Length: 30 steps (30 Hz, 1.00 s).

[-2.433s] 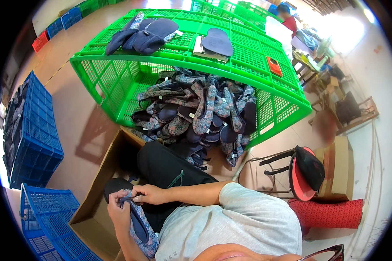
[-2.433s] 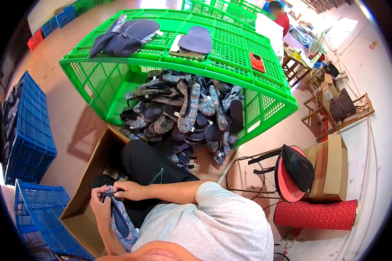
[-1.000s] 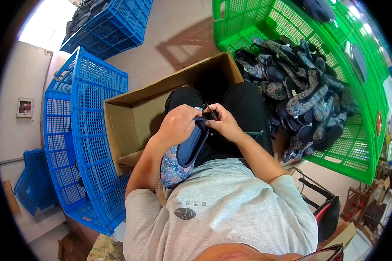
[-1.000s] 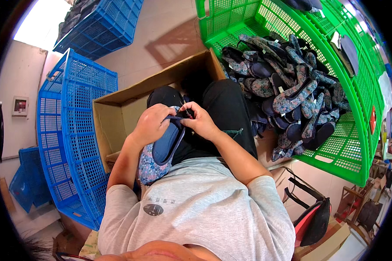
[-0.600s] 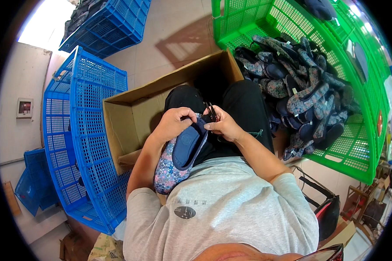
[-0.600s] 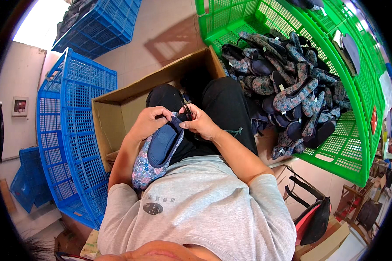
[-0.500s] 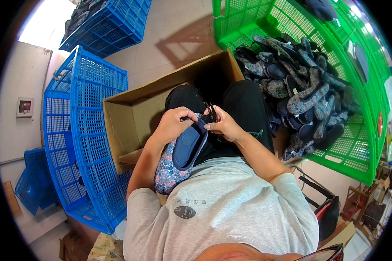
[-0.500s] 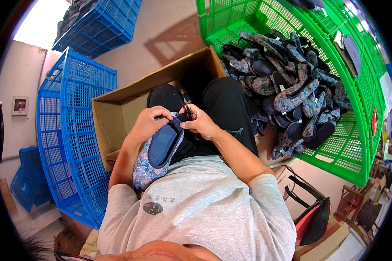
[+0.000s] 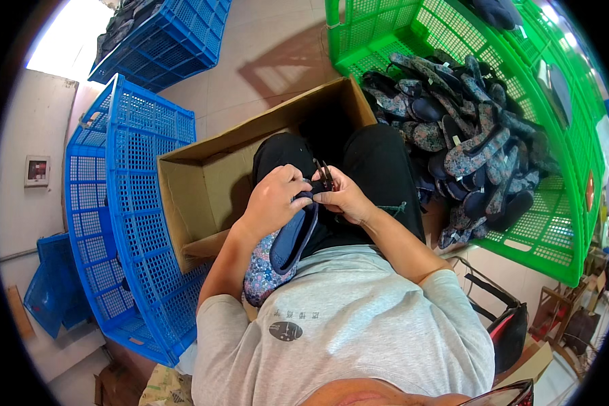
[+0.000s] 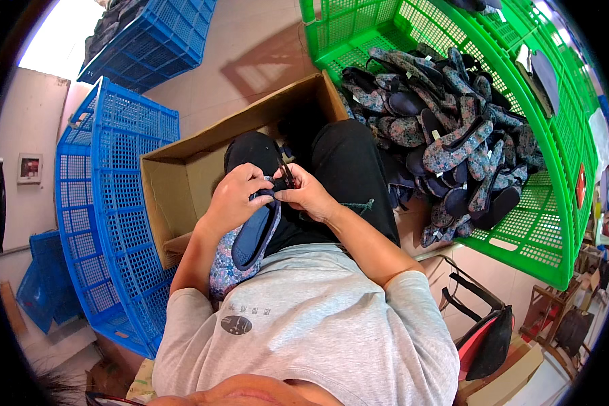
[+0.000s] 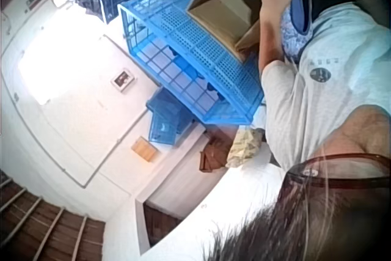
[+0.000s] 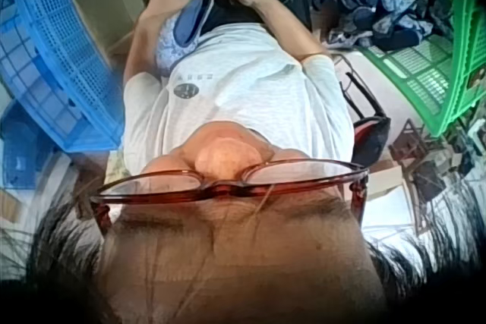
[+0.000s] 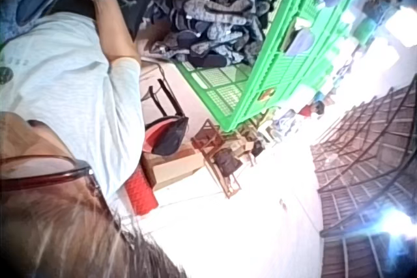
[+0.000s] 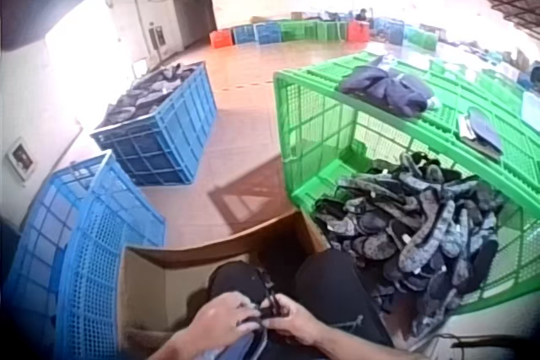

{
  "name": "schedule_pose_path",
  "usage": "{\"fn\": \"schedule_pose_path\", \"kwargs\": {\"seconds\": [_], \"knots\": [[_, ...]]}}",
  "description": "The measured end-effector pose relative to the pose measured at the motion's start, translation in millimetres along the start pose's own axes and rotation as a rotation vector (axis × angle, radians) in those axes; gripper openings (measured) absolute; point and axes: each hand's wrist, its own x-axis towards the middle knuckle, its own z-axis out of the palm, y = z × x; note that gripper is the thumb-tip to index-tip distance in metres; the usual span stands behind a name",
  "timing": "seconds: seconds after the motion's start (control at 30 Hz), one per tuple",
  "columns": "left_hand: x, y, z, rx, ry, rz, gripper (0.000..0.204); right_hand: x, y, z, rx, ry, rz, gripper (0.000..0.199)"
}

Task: The person sits on the floor and uses scissors to trim loose threads and fabric edges from floral-patterned slippers. They pick up slippers from a green crate, trim them, and place them into a cardboard box.

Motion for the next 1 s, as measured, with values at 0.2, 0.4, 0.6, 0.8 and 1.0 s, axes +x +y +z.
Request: {"fn": "schedule_pose_path", "kwargs": {"seconds": [0.2,0.4,0.6,0.8,1.0], "knots": [[-3.6,-7.8,3.5,0.015,0.057,0.112,0.017,0.7,2.9,-2.6,-0.016,-0.013,0.003,0.039],[-9.7,-13.9,4.4,-0.038,0.063,0.039,0.018,-1.4,-5.3,-0.9,-0.008,-0.025,0.069,0.041],[-5.1,-7.7,5.4,-0.079,0.091,-0.062,0.011,-1.4,6.3,15.4,-0.614,0.087,-0.235,0.045],[-9.1,-11.7,3.1,-0.117,0.045,-0.067,0.009,-1.2,4.6,12.0,-0.621,0.141,-0.182,0.04],[-12.4,-12.8,7.0,-0.094,0.041,-0.021,0.012,6.4,13.1,3.0,-0.367,0.103,-0.234,0.042]]}}
